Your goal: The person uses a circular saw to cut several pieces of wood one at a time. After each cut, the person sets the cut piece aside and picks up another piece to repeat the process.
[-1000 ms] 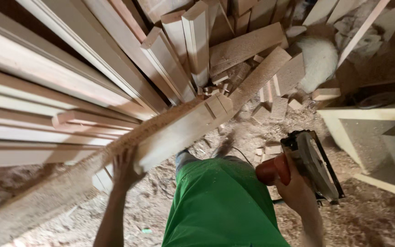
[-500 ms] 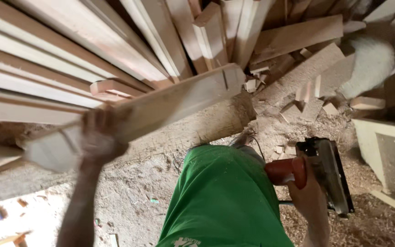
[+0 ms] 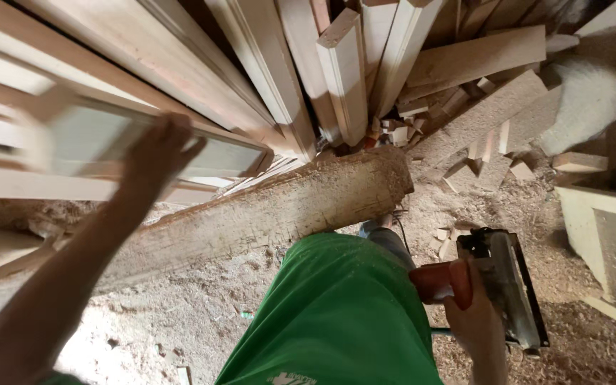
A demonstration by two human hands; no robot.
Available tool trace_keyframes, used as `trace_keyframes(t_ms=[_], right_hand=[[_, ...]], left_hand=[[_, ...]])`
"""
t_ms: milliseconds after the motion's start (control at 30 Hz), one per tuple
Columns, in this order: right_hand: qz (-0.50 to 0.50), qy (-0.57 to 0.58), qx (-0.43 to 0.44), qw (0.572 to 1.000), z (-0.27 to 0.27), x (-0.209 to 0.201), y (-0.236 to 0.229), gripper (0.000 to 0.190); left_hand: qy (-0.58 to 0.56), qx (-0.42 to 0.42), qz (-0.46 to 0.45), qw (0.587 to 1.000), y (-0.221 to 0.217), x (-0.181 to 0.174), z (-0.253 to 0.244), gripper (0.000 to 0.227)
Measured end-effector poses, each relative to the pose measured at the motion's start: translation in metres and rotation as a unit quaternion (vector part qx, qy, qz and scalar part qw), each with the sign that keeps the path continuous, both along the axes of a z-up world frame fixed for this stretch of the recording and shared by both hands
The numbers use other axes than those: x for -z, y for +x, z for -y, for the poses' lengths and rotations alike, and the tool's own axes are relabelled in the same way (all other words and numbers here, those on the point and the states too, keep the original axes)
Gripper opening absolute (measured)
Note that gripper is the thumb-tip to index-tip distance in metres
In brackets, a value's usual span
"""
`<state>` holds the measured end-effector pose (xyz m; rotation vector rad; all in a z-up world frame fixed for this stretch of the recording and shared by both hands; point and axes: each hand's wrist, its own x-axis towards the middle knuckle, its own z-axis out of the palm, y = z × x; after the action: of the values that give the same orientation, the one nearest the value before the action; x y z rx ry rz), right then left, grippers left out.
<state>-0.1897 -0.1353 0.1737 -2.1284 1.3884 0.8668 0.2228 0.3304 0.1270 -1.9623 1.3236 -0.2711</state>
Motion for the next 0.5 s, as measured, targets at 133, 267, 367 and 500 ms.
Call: trace_keyframes(t_ms=[133, 267, 367, 500], right_hand=[[-0.013, -0.006, 0.024, 1.000, -0.013, -0.006, -0.010, 0.097], [0.003, -0.013, 0.024, 1.000, -0.025, -0.017, -0.012, 0.091], [-0.019, -0.003, 0.062, 0.998, -0.038, -0.024, -0.014, 0.103], [-0.089, -0.011, 0.053, 0.995, -0.043, -0.028, -0.022, 0.099]], left_hand=[[0.004, -0.049, -0.081, 0.995, 0.001, 0.146, 0.012, 0.059], [0.054, -0.056, -0.149, 0.986, 0.000, 0.229, 0.031, 0.037], [0.168, 0.019, -0.083, 0.982, 0.004, 0.250, 0.045, 0.056], [0.255, 0.008, -0.076, 0.964, -0.013, 0.243, 0.029, 0.052]])
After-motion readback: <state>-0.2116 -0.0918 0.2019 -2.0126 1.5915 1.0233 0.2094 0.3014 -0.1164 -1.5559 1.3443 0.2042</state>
